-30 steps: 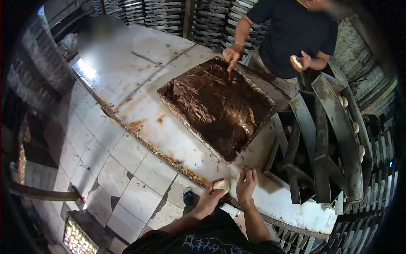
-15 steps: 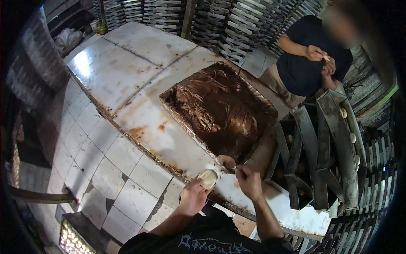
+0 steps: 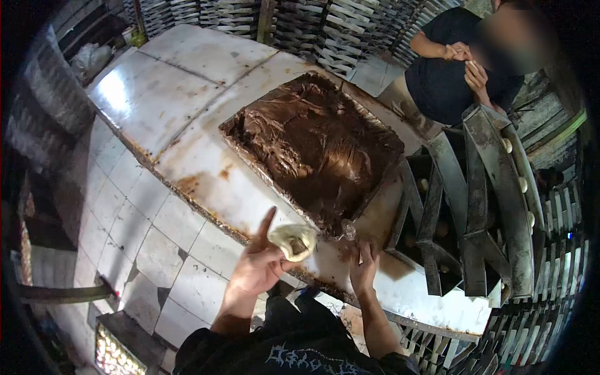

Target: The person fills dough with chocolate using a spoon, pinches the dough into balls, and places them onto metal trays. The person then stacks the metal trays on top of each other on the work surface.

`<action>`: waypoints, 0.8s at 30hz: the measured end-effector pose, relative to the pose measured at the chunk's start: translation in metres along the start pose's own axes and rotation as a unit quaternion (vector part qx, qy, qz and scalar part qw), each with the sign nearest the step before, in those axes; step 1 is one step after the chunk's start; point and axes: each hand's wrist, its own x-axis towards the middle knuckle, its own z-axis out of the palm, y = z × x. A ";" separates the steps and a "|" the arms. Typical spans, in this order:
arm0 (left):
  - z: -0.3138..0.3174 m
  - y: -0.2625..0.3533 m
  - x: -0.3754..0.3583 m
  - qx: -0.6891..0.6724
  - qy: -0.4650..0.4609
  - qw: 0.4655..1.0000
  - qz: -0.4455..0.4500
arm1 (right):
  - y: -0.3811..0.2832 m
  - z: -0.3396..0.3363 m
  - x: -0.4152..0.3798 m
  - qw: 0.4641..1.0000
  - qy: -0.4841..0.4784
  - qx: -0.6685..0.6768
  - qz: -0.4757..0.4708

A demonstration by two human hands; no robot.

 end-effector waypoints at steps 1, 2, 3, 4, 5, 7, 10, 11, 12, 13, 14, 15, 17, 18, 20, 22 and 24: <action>0.002 -0.011 0.000 0.012 -0.029 0.999 -0.016 | -0.011 -0.007 0.005 1.000 -0.003 0.004 0.001; 0.001 -0.025 0.000 -0.046 -0.067 0.996 -0.047 | -0.020 -0.017 0.009 0.999 0.002 0.050 0.006; -0.005 -0.044 0.001 -0.105 -0.104 0.986 -0.081 | -0.029 -0.030 0.013 0.996 0.007 0.093 0.014; -0.009 -0.064 0.004 -0.097 -0.137 0.982 -0.092 | -0.039 -0.048 0.021 0.973 -0.126 0.183 0.060; -0.010 -0.079 -0.002 -0.052 -0.042 0.984 -0.166 | -0.032 -0.044 0.017 0.882 -0.242 0.350 0.200; -0.009 -0.102 -0.004 -0.010 -0.077 0.977 -0.199 | -0.051 -0.074 0.044 0.716 -0.464 0.420 0.310; -0.001 -0.128 -0.010 -0.004 0.018 0.981 -0.194 | -0.019 -0.097 0.022 0.879 -0.311 0.361 -0.037; -0.003 -0.142 -0.016 -0.030 0.108 0.979 -0.169 | -0.012 -0.107 0.013 0.877 -0.310 0.365 -0.038; 0.007 -0.153 -0.018 -0.071 0.065 0.983 -0.158 | -0.005 -0.121 0.002 0.915 -0.241 0.275 -0.172; 0.020 -0.171 -0.021 -0.065 0.062 0.983 -0.160 | 0.005 -0.135 -0.011 0.924 -0.160 0.173 -0.299; 0.038 -0.195 -0.025 -0.045 0.103 0.982 -0.148 | 0.022 -0.142 -0.029 0.936 -0.126 0.152 -0.290; 0.061 -0.218 -0.029 -0.026 0.144 0.980 -0.137 | 0.041 -0.157 -0.037 0.939 -0.119 0.149 -0.286; 0.076 -0.270 -0.043 -0.009 0.071 0.985 -0.155 | 0.085 -0.195 -0.054 0.951 -0.122 0.198 -0.202; 0.082 -0.298 -0.048 0.134 0.015 0.983 -0.122 | 0.098 -0.224 -0.059 0.942 -0.207 0.264 0.010; 0.094 -0.345 -0.051 0.355 -0.089 0.927 -0.079 | 0.137 -0.276 -0.058 0.901 -0.272 0.331 0.069; 0.120 -0.387 -0.048 0.425 -0.093 0.897 -0.076 | 0.175 -0.312 -0.073 0.861 -0.323 0.353 0.174; 0.131 -0.435 -0.040 0.420 -0.034 0.906 -0.043 | 0.192 -0.321 -0.100 0.949 -0.169 0.254 0.077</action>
